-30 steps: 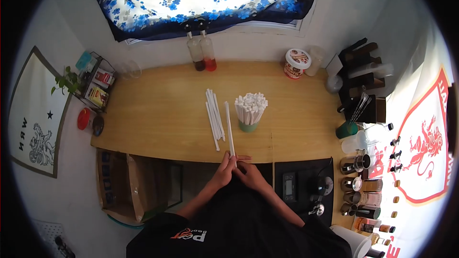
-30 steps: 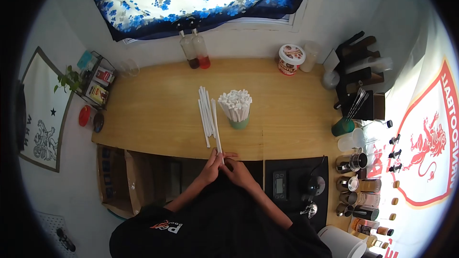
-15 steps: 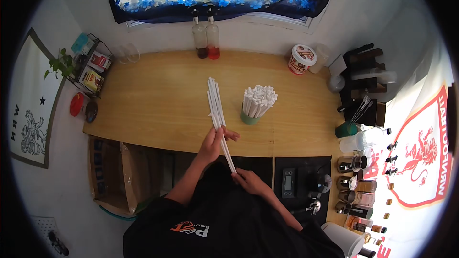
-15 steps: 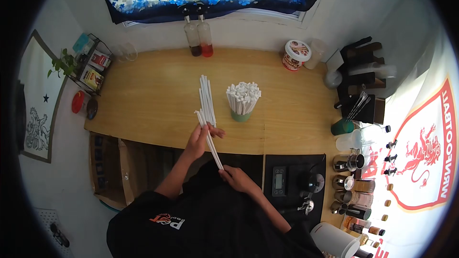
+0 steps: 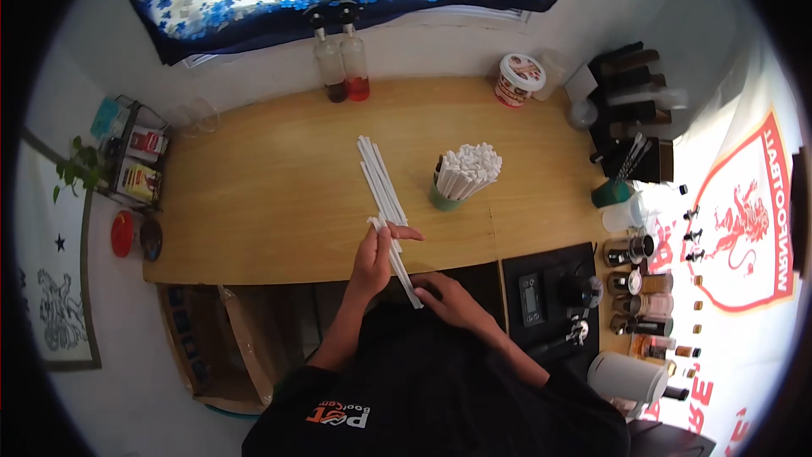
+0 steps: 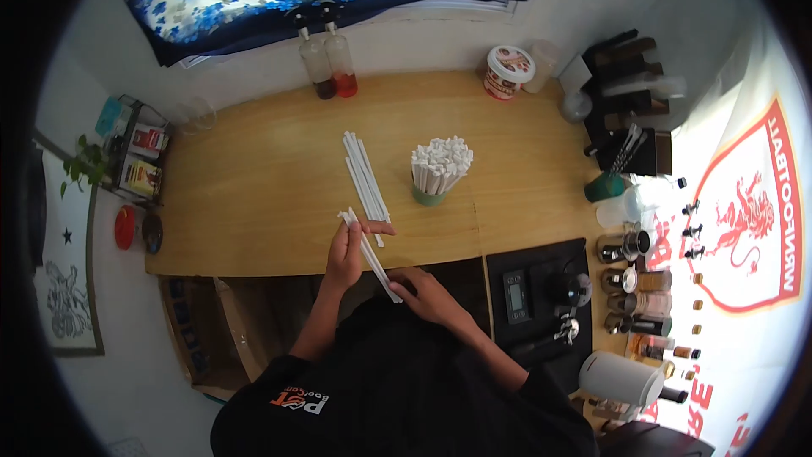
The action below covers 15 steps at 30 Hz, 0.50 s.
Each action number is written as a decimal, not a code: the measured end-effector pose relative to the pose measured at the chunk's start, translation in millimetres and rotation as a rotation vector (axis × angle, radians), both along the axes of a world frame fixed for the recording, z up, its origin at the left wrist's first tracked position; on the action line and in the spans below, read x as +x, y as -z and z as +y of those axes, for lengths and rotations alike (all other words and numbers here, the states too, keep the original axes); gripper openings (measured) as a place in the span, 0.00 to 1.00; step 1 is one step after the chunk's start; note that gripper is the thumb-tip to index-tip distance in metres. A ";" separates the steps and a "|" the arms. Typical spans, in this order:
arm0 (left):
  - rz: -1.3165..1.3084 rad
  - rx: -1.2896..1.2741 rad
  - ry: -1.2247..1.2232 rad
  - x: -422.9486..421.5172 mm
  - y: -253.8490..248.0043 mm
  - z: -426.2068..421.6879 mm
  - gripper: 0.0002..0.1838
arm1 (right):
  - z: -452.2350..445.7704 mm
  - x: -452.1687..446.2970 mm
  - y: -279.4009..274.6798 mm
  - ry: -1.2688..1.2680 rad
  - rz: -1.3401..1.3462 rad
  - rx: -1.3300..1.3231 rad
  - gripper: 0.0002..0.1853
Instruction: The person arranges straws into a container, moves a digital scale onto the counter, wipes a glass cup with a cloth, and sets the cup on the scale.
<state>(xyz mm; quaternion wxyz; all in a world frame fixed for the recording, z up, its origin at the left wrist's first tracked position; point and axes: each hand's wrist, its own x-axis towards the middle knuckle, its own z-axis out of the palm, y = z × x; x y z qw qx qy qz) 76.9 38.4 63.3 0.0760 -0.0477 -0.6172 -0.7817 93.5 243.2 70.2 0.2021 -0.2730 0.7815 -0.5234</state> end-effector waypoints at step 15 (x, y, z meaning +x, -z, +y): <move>-0.093 -0.232 0.366 21.3 -12.2 -6.5 0.16 | -31.6 -10.1 -31.1 0.056 -0.037 0.055 0.10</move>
